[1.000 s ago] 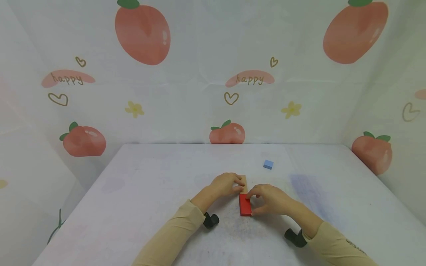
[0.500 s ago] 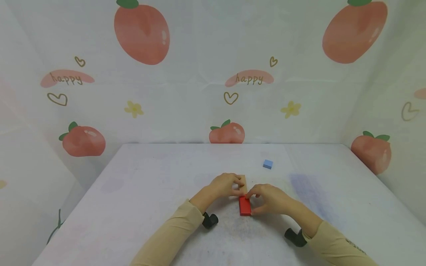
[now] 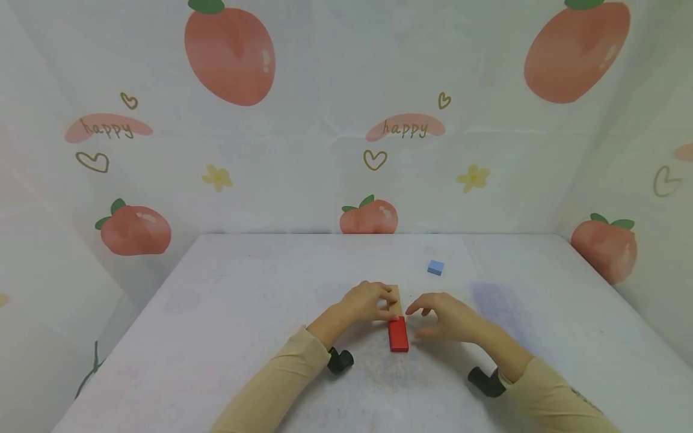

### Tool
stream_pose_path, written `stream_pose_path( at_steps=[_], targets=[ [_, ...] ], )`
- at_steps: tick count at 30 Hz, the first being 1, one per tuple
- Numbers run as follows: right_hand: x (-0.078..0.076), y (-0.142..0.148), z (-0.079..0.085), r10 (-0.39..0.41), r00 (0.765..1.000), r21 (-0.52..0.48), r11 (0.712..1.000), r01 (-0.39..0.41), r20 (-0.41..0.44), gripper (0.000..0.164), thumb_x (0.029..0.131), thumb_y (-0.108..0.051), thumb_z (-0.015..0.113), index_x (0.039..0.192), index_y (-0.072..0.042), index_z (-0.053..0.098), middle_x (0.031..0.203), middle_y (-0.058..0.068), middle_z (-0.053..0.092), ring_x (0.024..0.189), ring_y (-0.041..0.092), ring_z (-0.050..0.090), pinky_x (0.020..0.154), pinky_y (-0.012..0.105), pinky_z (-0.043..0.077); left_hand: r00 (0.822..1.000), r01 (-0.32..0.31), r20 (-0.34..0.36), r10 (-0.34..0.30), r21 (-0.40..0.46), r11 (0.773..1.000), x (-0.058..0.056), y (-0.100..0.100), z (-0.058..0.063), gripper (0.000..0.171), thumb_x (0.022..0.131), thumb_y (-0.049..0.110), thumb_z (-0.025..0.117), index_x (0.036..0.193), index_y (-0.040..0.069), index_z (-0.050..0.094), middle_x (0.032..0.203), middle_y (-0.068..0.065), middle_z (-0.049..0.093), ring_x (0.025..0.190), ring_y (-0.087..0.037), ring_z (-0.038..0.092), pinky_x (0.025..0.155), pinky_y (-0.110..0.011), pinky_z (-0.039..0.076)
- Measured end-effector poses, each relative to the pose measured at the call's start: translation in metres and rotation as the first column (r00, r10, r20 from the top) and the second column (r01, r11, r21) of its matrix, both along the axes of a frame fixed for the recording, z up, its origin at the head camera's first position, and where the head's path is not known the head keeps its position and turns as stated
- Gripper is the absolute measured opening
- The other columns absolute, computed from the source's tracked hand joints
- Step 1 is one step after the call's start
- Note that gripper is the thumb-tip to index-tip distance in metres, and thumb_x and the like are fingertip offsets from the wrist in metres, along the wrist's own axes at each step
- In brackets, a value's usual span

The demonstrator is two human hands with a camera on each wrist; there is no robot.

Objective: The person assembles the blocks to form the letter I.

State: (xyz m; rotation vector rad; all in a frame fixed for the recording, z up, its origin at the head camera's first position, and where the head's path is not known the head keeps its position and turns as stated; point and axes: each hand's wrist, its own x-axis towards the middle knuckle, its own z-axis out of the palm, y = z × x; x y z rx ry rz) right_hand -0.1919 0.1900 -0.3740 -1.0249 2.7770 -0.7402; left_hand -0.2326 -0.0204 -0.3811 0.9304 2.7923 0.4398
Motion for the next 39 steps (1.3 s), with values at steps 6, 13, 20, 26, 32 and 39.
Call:
stream_pose_path(
  at_steps=[6, 13, 20, 26, 32, 39],
  targets=[
    [-0.005, 0.007, 0.001, -0.022, 1.000, 0.011, 1.000, 0.023, -0.018, 0.032, 0.076, -0.016, 0.075, 0.103, -0.004, 0.067, 0.101, 0.007, 0.070, 0.084, 0.021, 0.064, 0.074, 0.032, 0.054, 0.999, 0.016, -0.029, -0.017, -0.030, 0.999, 0.001, -0.001, -0.001, 0.040, 0.083, 0.041, 0.068, 0.117, 0.020, 0.067, 0.136, -0.006, 0.053, 0.118, -0.028, 0.054, 0.098, -0.039, 0.046],
    [-0.014, 0.017, -0.003, -0.042, 0.999, -0.029, 0.999, 0.042, -0.003, 0.029, 0.077, -0.015, 0.074, 0.102, -0.003, 0.068, 0.100, 0.009, 0.070, 0.082, 0.021, 0.064, 0.073, 0.033, 0.054, 0.996, 0.042, -0.073, -0.045, -0.044, 0.998, -0.002, -0.004, -0.004, 0.046, 0.086, 0.042, 0.063, 0.126, 0.019, 0.060, 0.138, -0.008, 0.050, 0.123, -0.028, 0.051, 0.101, -0.041, 0.044],
    [-0.024, 0.029, -0.004, -0.091, 0.996, -0.062, 0.994, 0.092, 0.021, 0.028, 0.078, -0.016, 0.073, 0.101, -0.001, 0.068, 0.098, 0.012, 0.070, 0.078, 0.017, 0.065, 0.072, 0.036, 0.055, 0.986, 0.112, -0.120, -0.118, -0.058, 0.992, 0.006, -0.009, -0.003, 0.035, 0.083, 0.042, 0.067, 0.110, 0.020, 0.067, 0.126, -0.002, 0.060, 0.114, -0.023, 0.057, 0.094, -0.033, 0.048],
    [-0.033, 0.039, -0.008, -0.168, 0.984, -0.071, 0.983, 0.171, 0.054, 0.028, 0.079, -0.015, 0.072, 0.102, 0.000, 0.067, 0.097, 0.013, 0.070, 0.074, 0.011, 0.064, 0.072, 0.026, 0.053, 0.988, 0.105, -0.102, -0.115, -0.092, 0.990, 0.016, -0.009, -0.003, 0.042, 0.080, 0.046, 0.068, 0.114, 0.022, 0.065, 0.130, -0.002, 0.057, 0.114, -0.023, 0.056, 0.093, -0.033, 0.048],
    [-0.040, 0.044, -0.009, -0.220, 0.974, -0.088, 0.971, 0.224, 0.048, 0.027, 0.079, -0.013, 0.072, 0.100, 0.003, 0.067, 0.094, 0.017, 0.069, 0.071, 0.013, 0.063, 0.066, 0.020, 0.050, 0.993, 0.073, -0.085, -0.082, -0.110, 0.991, 0.022, -0.007, -0.004, 0.049, 0.080, 0.051, 0.066, 0.122, 0.025, 0.062, 0.135, -0.002, 0.053, 0.118, -0.026, 0.054, 0.094, -0.035, 0.047],
    [-0.045, 0.050, -0.008, -0.286, 0.956, -0.097, 0.952, 0.291, 0.066, 0.028, 0.079, -0.014, 0.071, 0.101, 0.003, 0.066, 0.094, 0.018, 0.069, 0.074, 0.019, 0.066, 0.068, 0.025, 0.052, 0.996, 0.034, -0.075, -0.045, -0.137, 0.990, 0.026, -0.005, -0.002, 0.054, 0.080, 0.054, 0.064, 0.127, 0.027, 0.059, 0.138, 0.000, 0.052, 0.117, -0.027, 0.055, 0.090, -0.036, 0.048]
  ],
)
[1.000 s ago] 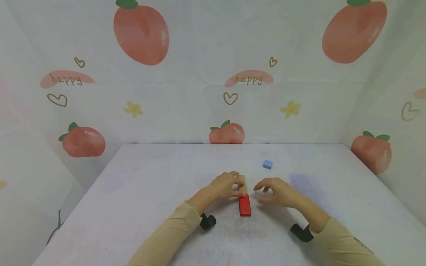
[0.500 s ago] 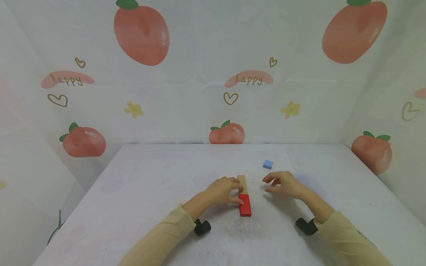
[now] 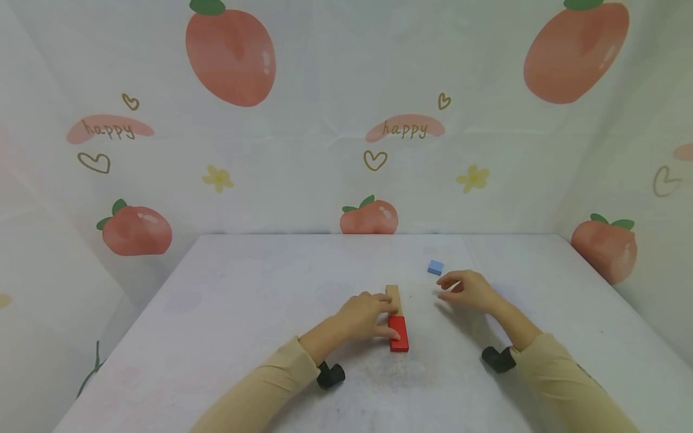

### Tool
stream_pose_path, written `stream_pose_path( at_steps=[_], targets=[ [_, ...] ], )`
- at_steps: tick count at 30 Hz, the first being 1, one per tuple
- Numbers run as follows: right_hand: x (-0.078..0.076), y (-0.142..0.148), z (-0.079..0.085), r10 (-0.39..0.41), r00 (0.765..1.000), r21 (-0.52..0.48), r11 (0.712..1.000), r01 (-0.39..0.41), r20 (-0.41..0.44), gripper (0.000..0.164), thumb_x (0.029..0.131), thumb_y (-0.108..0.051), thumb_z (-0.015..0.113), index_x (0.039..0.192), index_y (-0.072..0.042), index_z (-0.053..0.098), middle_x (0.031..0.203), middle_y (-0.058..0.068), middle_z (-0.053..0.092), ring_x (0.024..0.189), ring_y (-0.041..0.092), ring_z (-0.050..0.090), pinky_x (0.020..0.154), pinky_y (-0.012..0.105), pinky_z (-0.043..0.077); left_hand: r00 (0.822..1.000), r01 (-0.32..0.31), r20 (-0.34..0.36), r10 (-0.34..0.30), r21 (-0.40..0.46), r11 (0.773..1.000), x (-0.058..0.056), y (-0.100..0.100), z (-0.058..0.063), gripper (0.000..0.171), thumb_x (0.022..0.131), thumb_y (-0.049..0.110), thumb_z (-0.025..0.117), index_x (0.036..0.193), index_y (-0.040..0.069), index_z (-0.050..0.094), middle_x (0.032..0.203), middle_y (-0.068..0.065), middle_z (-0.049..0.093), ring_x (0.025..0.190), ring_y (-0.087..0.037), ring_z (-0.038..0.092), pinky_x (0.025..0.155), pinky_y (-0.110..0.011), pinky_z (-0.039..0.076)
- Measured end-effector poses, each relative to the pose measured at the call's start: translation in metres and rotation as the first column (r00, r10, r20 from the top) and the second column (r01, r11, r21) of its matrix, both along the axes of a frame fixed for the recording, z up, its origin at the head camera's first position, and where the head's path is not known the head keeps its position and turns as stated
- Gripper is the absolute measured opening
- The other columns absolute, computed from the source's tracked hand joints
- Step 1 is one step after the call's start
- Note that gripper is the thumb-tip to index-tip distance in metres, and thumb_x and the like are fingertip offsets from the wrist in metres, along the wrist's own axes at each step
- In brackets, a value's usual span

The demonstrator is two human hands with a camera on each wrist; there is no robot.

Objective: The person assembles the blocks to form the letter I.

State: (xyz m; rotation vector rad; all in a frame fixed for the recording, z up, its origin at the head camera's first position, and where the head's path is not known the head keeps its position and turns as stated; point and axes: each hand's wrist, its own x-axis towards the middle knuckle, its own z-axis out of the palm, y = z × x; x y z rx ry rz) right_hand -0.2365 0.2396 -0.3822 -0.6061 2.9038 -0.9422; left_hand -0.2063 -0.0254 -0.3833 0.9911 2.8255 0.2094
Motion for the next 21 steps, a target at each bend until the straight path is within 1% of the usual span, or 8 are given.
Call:
stream_pose_path(
  at_steps=[7, 14, 21],
  targets=[
    [-0.007, 0.003, -0.001, -0.050, 0.999, -0.009, 0.999, 0.050, 0.013, 0.029, 0.080, -0.014, 0.071, 0.102, 0.004, 0.066, 0.094, 0.018, 0.068, 0.078, 0.024, 0.067, 0.073, 0.035, 0.055, 0.999, -0.035, 0.036, 0.035, 0.004, 0.999, 0.002, 0.001, 0.001, 0.056, 0.079, 0.052, 0.066, 0.129, 0.028, 0.057, 0.138, 0.002, 0.052, 0.118, -0.026, 0.054, 0.091, -0.036, 0.048],
    [-0.013, 0.005, -0.001, -0.085, 0.996, -0.033, 0.996, 0.085, 0.001, 0.029, 0.081, -0.012, 0.069, 0.103, 0.006, 0.065, 0.093, 0.021, 0.068, 0.082, 0.030, 0.068, 0.075, 0.039, 0.055, 0.998, -0.043, 0.046, 0.041, 0.030, 0.999, 0.001, 0.001, 0.000, 0.056, 0.078, 0.051, 0.068, 0.127, 0.027, 0.059, 0.137, 0.002, 0.052, 0.119, -0.026, 0.053, 0.092, -0.035, 0.047],
    [-0.016, 0.005, 0.000, -0.162, 0.985, -0.057, 0.985, 0.166, 0.056, 0.033, 0.082, -0.012, 0.068, 0.107, 0.009, 0.062, 0.097, 0.025, 0.068, 0.089, 0.036, 0.067, 0.078, 0.042, 0.054, 0.997, -0.044, 0.059, 0.041, 0.050, 0.998, 0.001, 0.001, -0.001, 0.055, 0.078, 0.049, 0.069, 0.127, 0.027, 0.060, 0.137, 0.001, 0.053, 0.120, -0.024, 0.053, 0.092, -0.034, 0.048]
  ],
)
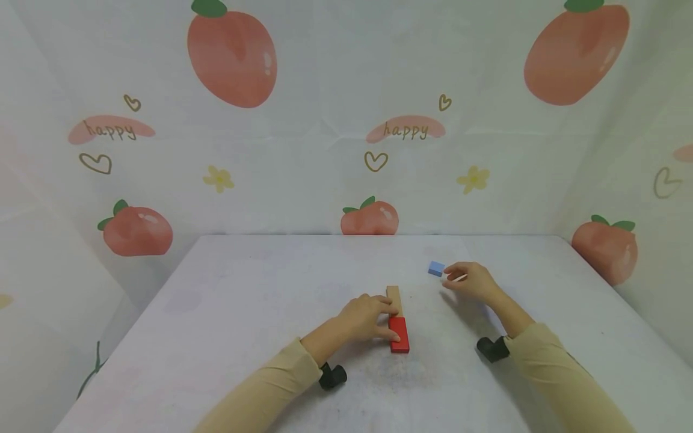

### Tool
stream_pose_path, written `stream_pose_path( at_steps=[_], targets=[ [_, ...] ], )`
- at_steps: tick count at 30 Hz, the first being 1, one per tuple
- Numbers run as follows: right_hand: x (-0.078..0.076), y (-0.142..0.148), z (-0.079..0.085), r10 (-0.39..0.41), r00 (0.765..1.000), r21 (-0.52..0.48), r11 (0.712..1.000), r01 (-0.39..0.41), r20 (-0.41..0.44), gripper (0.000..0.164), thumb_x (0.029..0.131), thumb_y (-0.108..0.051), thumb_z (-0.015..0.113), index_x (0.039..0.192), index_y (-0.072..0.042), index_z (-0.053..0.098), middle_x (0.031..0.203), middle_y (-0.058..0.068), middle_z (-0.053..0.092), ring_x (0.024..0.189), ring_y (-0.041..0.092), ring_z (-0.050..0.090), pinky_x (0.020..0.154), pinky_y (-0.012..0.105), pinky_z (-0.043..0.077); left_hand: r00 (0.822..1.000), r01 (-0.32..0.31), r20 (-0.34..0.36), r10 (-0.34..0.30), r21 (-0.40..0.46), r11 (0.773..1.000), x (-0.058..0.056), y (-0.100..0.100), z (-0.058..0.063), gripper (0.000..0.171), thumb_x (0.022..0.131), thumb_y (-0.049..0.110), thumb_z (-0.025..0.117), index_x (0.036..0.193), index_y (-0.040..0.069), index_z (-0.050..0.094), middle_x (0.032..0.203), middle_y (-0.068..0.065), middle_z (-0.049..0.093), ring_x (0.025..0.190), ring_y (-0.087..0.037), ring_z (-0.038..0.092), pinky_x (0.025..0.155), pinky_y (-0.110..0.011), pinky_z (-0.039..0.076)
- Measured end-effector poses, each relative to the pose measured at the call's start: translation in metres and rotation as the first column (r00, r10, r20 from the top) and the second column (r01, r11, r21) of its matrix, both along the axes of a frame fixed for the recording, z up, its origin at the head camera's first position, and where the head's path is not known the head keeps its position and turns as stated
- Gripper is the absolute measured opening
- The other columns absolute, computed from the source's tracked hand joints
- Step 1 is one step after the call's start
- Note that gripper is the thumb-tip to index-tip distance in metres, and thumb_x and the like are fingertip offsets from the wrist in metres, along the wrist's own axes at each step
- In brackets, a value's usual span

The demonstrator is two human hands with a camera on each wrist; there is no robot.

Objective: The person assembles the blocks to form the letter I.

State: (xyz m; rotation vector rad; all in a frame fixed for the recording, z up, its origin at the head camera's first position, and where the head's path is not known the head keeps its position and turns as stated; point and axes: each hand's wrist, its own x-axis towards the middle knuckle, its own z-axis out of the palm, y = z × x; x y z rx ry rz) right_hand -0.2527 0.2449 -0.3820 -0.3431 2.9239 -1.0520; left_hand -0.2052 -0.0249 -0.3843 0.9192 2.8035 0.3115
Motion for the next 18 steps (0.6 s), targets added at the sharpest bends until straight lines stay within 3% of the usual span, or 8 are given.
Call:
stream_pose_path(
  at_steps=[6, 12, 18],
  targets=[
    [-0.005, -0.001, 0.001, -0.085, 0.994, 0.010, 0.996, 0.084, 0.062, 0.040, 0.083, -0.018, 0.067, 0.114, 0.007, 0.060, 0.102, 0.024, 0.067, 0.098, 0.036, 0.061, 0.078, 0.039, 0.050, 1.000, -0.006, 0.003, 0.006, 0.003, 1.000, 0.001, 0.000, 0.001, 0.055, 0.078, 0.049, 0.070, 0.126, 0.027, 0.060, 0.137, 0.002, 0.053, 0.121, -0.025, 0.052, 0.092, -0.034, 0.047],
    [-0.009, -0.003, 0.002, -0.104, 0.992, -0.005, 0.994, 0.105, 0.076, 0.044, 0.084, -0.017, 0.066, 0.117, 0.010, 0.056, 0.103, 0.026, 0.066, 0.097, 0.036, 0.060, 0.075, 0.034, 0.048, 1.000, -0.010, 0.005, 0.010, -0.001, 1.000, 0.002, 0.000, 0.002, 0.055, 0.077, 0.049, 0.070, 0.126, 0.027, 0.060, 0.137, 0.002, 0.053, 0.120, -0.025, 0.053, 0.093, -0.033, 0.047],
    [-0.014, -0.006, 0.003, -0.113, 0.988, -0.020, 0.993, 0.116, 0.105, 0.047, 0.085, -0.015, 0.065, 0.120, 0.013, 0.052, 0.107, 0.029, 0.063, 0.097, 0.038, 0.059, 0.079, 0.039, 0.049, 1.000, -0.012, 0.007, 0.012, -0.007, 1.000, 0.002, 0.001, 0.003, 0.056, 0.077, 0.050, 0.070, 0.127, 0.026, 0.060, 0.137, 0.002, 0.053, 0.121, -0.025, 0.052, 0.093, -0.034, 0.047]
  ],
)
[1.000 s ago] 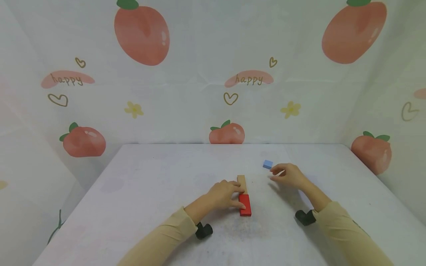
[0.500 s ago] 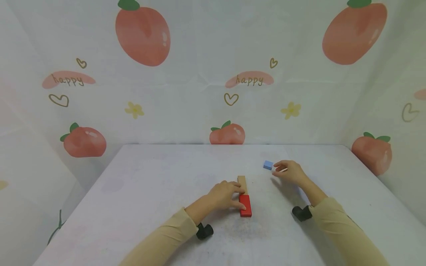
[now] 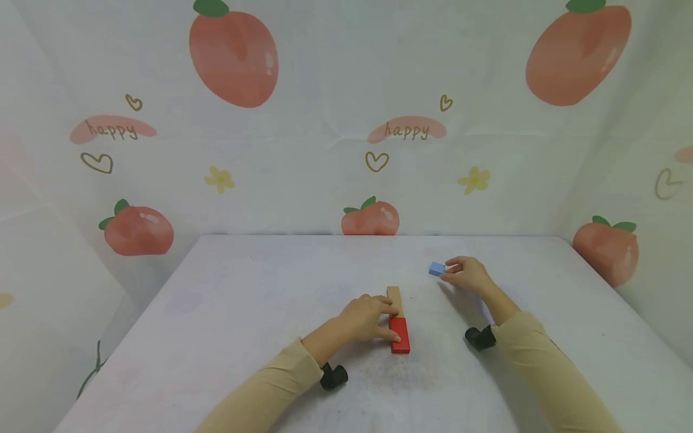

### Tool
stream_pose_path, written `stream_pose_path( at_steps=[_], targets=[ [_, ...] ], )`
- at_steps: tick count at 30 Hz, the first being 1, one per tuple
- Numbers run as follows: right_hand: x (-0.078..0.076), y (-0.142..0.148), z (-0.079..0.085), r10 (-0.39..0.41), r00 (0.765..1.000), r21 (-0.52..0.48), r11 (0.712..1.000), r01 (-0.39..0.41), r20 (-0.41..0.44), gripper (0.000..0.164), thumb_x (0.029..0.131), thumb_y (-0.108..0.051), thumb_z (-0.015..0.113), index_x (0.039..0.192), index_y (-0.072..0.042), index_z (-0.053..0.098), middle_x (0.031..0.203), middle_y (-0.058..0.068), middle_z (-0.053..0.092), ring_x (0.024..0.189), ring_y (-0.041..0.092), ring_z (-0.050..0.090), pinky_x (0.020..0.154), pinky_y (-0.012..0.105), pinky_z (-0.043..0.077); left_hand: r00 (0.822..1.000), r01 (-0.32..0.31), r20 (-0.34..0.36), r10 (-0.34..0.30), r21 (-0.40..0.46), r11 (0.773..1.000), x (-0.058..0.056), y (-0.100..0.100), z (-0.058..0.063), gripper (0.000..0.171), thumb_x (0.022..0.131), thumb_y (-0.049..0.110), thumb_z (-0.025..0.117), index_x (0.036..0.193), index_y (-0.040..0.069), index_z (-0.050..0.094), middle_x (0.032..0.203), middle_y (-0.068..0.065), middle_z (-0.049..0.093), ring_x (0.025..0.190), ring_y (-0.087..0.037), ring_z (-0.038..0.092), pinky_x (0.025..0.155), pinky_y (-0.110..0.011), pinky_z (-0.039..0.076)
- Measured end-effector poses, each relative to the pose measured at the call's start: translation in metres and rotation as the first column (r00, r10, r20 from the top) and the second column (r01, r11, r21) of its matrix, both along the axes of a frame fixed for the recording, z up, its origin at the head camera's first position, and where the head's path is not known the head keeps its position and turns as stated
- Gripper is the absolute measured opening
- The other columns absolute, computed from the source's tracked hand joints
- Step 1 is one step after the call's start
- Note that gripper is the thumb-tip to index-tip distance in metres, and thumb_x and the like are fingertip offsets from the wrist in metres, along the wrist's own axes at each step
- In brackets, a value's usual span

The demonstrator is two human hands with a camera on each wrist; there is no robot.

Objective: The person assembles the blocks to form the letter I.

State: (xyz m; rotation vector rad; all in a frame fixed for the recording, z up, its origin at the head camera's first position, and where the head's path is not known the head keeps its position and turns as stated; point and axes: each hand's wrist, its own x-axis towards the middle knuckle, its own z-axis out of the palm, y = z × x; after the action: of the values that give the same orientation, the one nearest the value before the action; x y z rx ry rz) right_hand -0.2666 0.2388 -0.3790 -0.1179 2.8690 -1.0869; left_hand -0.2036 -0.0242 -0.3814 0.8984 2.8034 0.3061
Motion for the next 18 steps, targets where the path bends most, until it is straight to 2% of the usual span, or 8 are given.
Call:
stream_pose_path(
  at_steps=[5, 14, 18],
  targets=[
    [-0.004, -0.002, -0.004, -0.015, 1.000, -0.008, 1.000, 0.015, 0.001, 0.047, 0.085, -0.015, 0.065, 0.120, 0.013, 0.052, 0.109, 0.030, 0.063, 0.097, 0.038, 0.061, 0.078, 0.037, 0.051, 1.000, 0.001, -0.002, -0.001, 0.006, 1.000, 0.000, 0.000, 0.000, 0.055, 0.077, 0.049, 0.070, 0.126, 0.026, 0.060, 0.136, 0.002, 0.053, 0.120, -0.025, 0.053, 0.093, -0.034, 0.047],
    [-0.011, -0.001, -0.007, -0.053, 0.998, -0.009, 0.999, 0.053, 0.017, 0.048, 0.083, -0.017, 0.066, 0.118, 0.013, 0.054, 0.108, 0.029, 0.063, 0.092, 0.033, 0.061, 0.069, 0.024, 0.047, 1.000, -0.016, 0.024, 0.015, 0.012, 1.000, 0.000, 0.001, 0.000, 0.056, 0.077, 0.048, 0.071, 0.127, 0.027, 0.059, 0.137, 0.002, 0.052, 0.122, -0.024, 0.051, 0.095, -0.035, 0.046],
    [-0.014, -0.001, -0.008, -0.058, 0.998, -0.004, 0.998, 0.058, 0.020, 0.046, 0.083, -0.017, 0.066, 0.117, 0.013, 0.055, 0.106, 0.028, 0.064, 0.090, 0.031, 0.062, 0.067, 0.023, 0.045, 1.000, -0.017, 0.025, 0.017, 0.004, 1.000, 0.000, 0.001, 0.000, 0.056, 0.077, 0.049, 0.070, 0.127, 0.027, 0.059, 0.138, 0.002, 0.052, 0.122, -0.024, 0.051, 0.095, -0.035, 0.046]
  ],
)
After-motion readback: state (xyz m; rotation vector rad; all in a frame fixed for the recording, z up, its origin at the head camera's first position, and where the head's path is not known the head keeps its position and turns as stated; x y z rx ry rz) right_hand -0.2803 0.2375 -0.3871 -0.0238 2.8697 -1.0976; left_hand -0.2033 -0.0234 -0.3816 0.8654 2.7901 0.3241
